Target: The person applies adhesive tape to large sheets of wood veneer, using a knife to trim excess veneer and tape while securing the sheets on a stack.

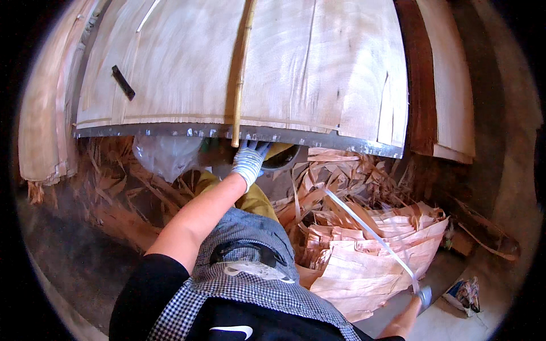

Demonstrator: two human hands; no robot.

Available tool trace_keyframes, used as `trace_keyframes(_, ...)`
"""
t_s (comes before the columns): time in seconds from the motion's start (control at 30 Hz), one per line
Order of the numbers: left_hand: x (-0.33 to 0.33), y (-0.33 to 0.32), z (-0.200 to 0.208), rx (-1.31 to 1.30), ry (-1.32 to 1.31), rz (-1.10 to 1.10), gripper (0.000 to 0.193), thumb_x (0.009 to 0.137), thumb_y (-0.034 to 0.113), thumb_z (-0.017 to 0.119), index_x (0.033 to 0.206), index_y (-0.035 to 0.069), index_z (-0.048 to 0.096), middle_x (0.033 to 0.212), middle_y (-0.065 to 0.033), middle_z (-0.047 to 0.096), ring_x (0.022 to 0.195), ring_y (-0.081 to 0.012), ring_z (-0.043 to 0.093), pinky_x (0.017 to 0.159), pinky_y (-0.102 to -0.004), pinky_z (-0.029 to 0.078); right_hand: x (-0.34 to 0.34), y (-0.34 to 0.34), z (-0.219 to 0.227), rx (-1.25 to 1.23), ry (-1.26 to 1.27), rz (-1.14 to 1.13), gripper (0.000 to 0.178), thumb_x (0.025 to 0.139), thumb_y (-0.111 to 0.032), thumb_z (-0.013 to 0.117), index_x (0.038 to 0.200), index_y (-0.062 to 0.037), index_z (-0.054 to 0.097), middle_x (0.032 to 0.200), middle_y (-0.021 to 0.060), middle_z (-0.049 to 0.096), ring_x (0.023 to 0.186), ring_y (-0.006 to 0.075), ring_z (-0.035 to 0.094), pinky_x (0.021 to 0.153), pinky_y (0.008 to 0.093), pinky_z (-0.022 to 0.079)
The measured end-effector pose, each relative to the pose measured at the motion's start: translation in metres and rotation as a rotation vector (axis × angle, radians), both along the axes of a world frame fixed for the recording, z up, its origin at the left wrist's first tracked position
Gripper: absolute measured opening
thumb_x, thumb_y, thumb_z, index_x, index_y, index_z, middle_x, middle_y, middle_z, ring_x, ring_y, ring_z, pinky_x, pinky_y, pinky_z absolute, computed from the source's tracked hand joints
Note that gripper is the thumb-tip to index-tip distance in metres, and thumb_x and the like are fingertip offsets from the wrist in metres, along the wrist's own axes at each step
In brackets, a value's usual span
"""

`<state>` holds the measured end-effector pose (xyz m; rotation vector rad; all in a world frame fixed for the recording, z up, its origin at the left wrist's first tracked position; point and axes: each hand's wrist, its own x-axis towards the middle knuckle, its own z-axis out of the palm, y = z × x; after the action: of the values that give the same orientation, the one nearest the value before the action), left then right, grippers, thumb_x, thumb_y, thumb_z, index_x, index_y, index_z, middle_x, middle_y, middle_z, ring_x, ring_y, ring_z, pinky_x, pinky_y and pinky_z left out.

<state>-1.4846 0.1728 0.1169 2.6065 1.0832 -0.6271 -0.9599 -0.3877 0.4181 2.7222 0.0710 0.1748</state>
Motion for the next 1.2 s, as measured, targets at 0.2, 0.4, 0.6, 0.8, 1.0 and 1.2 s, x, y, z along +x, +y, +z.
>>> trace_keyframes(0.2, 0.016, -0.033, 0.067, -0.033, -0.294, 0.179, 0.066, 0.071, 0.047, 0.058, 0.123, 0.008, 0.044, 0.131, -0.0129, 0.038, 0.123, -0.0306, 0.031, 0.102, -0.0524, 0.014, -0.043, -0.006, -0.054, 0.814, 0.61, -0.108, 0.013, 0.076, -0.018, 0.06, 0.073, -0.0046, 0.061, 0.055, 0.0009, 0.051, 0.044, 0.0105, 0.045, 0.038, 0.0274, 0.035)
trace_keyframes(0.4, 0.035, -0.109, 0.103, -1.245, -0.785, 0.214, 0.033, 0.088, 0.032, 0.05, 0.106, 0.006, 0.059, 0.104, -0.0146, 0.06, 0.1, -0.025, 0.056, 0.086, -0.0346, 0.042, -0.32, 0.344, -0.11, 0.987, 1.531, 0.084, 0.022, 0.082, -0.015, 0.059, 0.1, -0.0028, 0.061, 0.067, -0.0008, 0.056, 0.05, 0.0062, 0.048, 0.044, 0.0196, 0.037)
trace_keyframes(0.6, -0.014, -0.062, 0.156, -2.105, -1.706, 1.293, 0.028, 0.084, 0.018, 0.057, 0.104, 0.0, 0.056, 0.098, -0.0153, 0.06, 0.095, -0.028, 0.057, 0.089, -0.0442, 0.046, -0.347, 0.381, -0.075, 0.826, 1.787, 0.314, 0.019, 0.082, -0.011, 0.059, 0.097, -0.0004, 0.062, 0.07, 0.0001, 0.059, 0.056, 0.0075, 0.053, 0.05, 0.0209, 0.043)
trace_keyframes(0.8, -0.114, 0.017, 0.204, -1.689, -2.3, 1.39, 0.019, 0.083, 0.018, 0.057, 0.093, 0.002, 0.058, 0.091, -0.0132, 0.061, 0.089, -0.0278, 0.058, 0.086, -0.0508, 0.045, -0.281, 0.353, -0.151, 0.303, 1.399, 0.788, 0.018, 0.077, -0.017, 0.055, 0.083, -0.0036, 0.065, 0.073, 0.0131, 0.064, 0.061, 0.0227, 0.063, 0.056, 0.0341, 0.05)
trace_keyframes(1.0, -0.148, 0.04, 0.204, -1.397, -2.394, 1.47, 0.016, 0.084, 0.014, 0.056, 0.089, -0.001, 0.058, 0.085, -0.0157, 0.062, 0.083, -0.0304, 0.061, 0.079, -0.0456, 0.051, -0.242, 0.354, -0.21, -0.556, 1.108, 1.416, 0.018, 0.072, -0.021, 0.057, 0.077, -0.0058, 0.067, 0.079, 0.0156, 0.064, 0.069, 0.0262, 0.064, 0.062, 0.0356, 0.05)
trace_keyframes(1.2, -0.162, 0.056, 0.231, -0.998, -2.183, 1.207, 0.015, 0.086, 0.013, 0.053, 0.09, 0.0, 0.06, 0.088, -0.0111, 0.063, 0.083, -0.0226, 0.062, 0.074, -0.0346, 0.051, -0.286, 0.399, -0.187, -0.39, 0.851, 1.088, 0.024, 0.075, -0.022, 0.055, 0.096, -0.0121, 0.063, 0.094, 0.0161, 0.062, 0.083, 0.0325, 0.061, 0.071, 0.041, 0.049)
